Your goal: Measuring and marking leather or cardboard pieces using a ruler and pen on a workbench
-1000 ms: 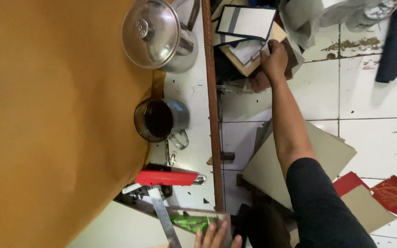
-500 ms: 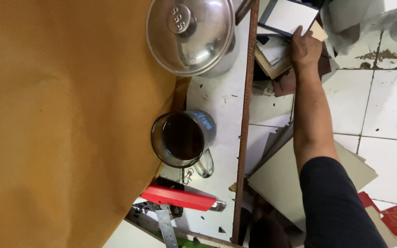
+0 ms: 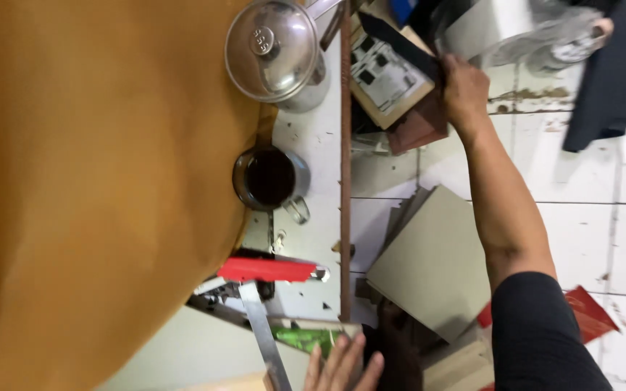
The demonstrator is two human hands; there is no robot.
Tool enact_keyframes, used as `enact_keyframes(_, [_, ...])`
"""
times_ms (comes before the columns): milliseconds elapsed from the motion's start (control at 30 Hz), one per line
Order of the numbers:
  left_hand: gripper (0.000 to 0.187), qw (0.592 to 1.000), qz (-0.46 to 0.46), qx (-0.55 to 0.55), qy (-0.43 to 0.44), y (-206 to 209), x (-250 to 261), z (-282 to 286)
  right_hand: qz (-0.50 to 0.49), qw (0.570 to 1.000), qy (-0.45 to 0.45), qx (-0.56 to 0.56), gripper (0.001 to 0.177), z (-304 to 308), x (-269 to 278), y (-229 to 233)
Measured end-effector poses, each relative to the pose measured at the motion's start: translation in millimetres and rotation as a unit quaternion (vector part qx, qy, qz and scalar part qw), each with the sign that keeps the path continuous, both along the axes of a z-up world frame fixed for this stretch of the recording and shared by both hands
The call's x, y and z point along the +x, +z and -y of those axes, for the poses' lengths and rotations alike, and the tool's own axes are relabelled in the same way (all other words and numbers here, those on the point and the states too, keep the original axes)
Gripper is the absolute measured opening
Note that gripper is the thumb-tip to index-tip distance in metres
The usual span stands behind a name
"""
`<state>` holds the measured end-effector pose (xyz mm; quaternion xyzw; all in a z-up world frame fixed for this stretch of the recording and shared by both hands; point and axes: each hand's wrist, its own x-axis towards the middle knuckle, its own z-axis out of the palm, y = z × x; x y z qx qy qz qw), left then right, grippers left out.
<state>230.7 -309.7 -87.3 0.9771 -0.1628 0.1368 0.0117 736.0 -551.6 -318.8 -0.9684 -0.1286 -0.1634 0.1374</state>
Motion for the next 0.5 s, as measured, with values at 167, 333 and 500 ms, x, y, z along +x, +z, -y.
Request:
enact_keyframes(167, [0.121, 0.976, -0.181, 0.065, -0.105, 46.8, 15.9, -12.5, -0.07, 0.98, -0.005, 0.189, 0.031, 57.6, -97.1, 83.7])
enact_keyframes(333, [0.094, 0.965, -0.238, -0.056, -0.096, 68.4, 20.7, -7.9, -0.186, 0.904, -0.071, 0.379, 0.019, 93.1, -186.4, 126.3])
enact_keyframes(500, [0.097, 0.969, -0.212, -0.061, -0.108, 65.2, 13.4, -7.7, -0.209, 0.852, -0.122, 0.464, 0.021, 86.2, -207.3, 144.7])
